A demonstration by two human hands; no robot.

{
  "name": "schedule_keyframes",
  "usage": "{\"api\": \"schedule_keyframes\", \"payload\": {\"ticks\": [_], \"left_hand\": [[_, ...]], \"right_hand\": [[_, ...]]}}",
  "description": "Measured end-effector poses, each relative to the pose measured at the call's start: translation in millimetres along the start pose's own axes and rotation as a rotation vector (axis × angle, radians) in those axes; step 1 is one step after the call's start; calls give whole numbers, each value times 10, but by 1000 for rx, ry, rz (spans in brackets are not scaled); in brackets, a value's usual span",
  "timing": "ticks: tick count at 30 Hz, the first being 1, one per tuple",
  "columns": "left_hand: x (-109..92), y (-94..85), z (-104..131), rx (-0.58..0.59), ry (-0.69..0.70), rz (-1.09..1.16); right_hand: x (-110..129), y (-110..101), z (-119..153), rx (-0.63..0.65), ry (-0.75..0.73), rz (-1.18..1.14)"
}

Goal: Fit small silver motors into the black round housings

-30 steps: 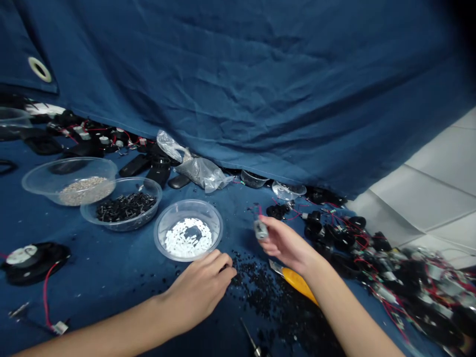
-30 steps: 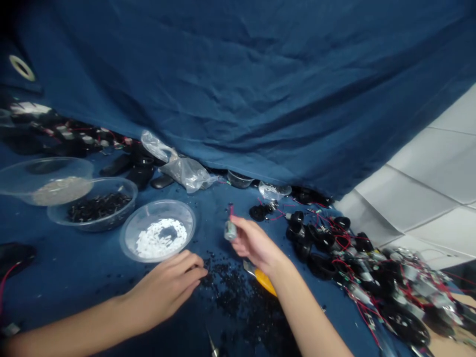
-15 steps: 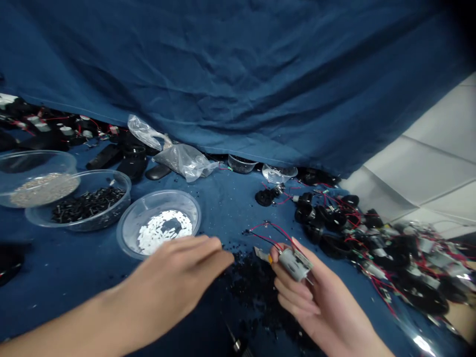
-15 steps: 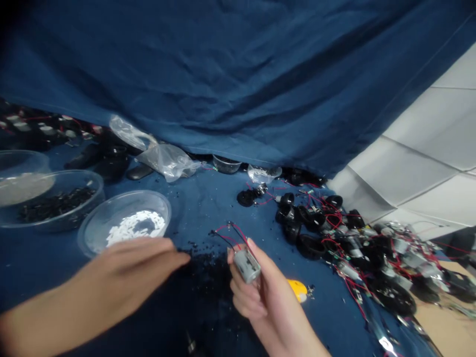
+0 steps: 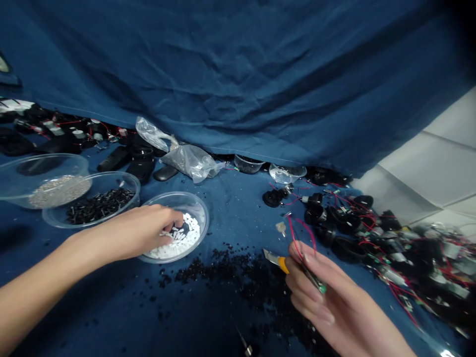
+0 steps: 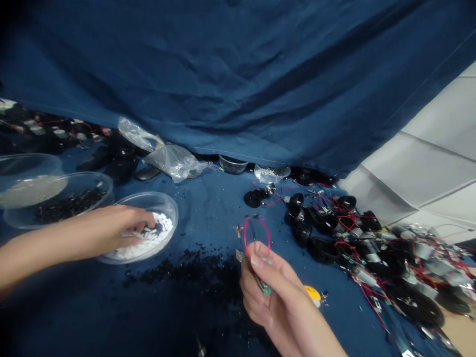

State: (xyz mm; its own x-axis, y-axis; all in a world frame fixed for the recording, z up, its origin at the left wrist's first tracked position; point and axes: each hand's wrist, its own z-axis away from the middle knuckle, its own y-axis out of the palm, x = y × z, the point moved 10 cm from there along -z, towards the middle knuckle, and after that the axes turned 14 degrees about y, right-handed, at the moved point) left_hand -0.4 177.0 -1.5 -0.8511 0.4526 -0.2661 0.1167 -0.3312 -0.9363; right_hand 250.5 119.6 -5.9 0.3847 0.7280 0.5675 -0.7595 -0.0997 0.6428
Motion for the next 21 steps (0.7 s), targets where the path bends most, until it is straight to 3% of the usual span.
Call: {"api": "schedule_keyframes", "payload": {"ticks": [5, 9, 15, 21], "left_hand": [[-1, 33, 16, 14, 35, 23], [19, 25, 12, -7, 54, 17], [-18, -134, 16, -59, 1, -40], [-102, -220, 25, -82, -24, -9]], "right_hand": [[-32, -26, 26, -6, 42, 98], [-30, 9, 11, 44, 48, 29], [8, 20, -22, 68, 34, -26], [-5, 38, -26, 18, 63, 114]]}}
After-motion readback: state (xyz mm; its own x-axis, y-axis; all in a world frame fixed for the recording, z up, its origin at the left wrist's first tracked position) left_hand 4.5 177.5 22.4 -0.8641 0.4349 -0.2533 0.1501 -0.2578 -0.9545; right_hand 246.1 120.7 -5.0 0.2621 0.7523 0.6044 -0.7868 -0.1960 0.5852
